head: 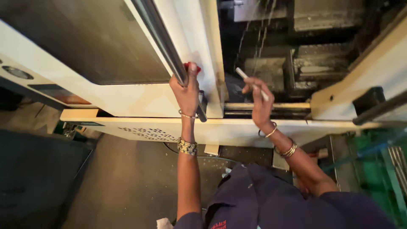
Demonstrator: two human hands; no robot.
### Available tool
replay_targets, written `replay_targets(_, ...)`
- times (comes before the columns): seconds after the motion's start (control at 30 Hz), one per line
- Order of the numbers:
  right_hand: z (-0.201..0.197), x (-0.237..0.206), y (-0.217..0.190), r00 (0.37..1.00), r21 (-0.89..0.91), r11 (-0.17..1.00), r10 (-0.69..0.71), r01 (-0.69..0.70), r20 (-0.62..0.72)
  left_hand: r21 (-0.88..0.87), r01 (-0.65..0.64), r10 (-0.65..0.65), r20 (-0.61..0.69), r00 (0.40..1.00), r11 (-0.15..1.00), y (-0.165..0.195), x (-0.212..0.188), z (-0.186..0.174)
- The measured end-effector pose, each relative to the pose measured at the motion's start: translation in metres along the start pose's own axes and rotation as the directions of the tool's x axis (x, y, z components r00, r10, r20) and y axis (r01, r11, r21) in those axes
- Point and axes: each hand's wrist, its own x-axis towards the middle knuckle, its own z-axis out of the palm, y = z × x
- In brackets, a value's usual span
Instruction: The person repeatedly opens a machine door, retrieves a metal rod from a green bin, inserts it into a fixture inside the machine, and measures it with a digital caliper. The person also uses a red-tipped tool and a cloth during the process.
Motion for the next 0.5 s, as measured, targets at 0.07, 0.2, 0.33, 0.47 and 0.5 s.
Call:
replay_targets(0.07, 0.013, 0.023, -0.01, 0.921, -0.103, 0.919, -0.364, 0.38, 0.14, -0.034, 0.018, -0.015, 0.08, 0.997, 0.999, -0.004, 0.008, 0.002)
replay_targets(0.2, 0.028, 0.054, -0.025, 0.755, -0.166, 0.797, -0.45, 0.581, 0.477, -0.099, -0.049, 0.065, 0.165, 0.984, 0.994, -0.013, 0.016, 0.013)
replay_targets(0.33, 0.053, 0.066, -0.024, 0.783, -0.168, 0.861, -0.336, 0.481, 0.524, -0.132, 0.025, -0.001, 0.177, 0.984, 0.991, -0.017, 0.02, 0.019)
replay_targets(0.47, 0.036, 0.073, -0.018, 0.712, -0.173, 0.838, -0.309, 0.517, 0.63, -0.124, -0.015, 0.017, 0.015, 1.0, 0.992, -0.023, 0.02, 0.042)
replay_targets(0.5, 0.031, 0.077, -0.012, 0.673, -0.158, 0.819, -0.325, 0.551, 0.664, -0.068, -0.081, 0.077, -0.065, 0.995, 0.994, -0.025, 0.022, 0.05)
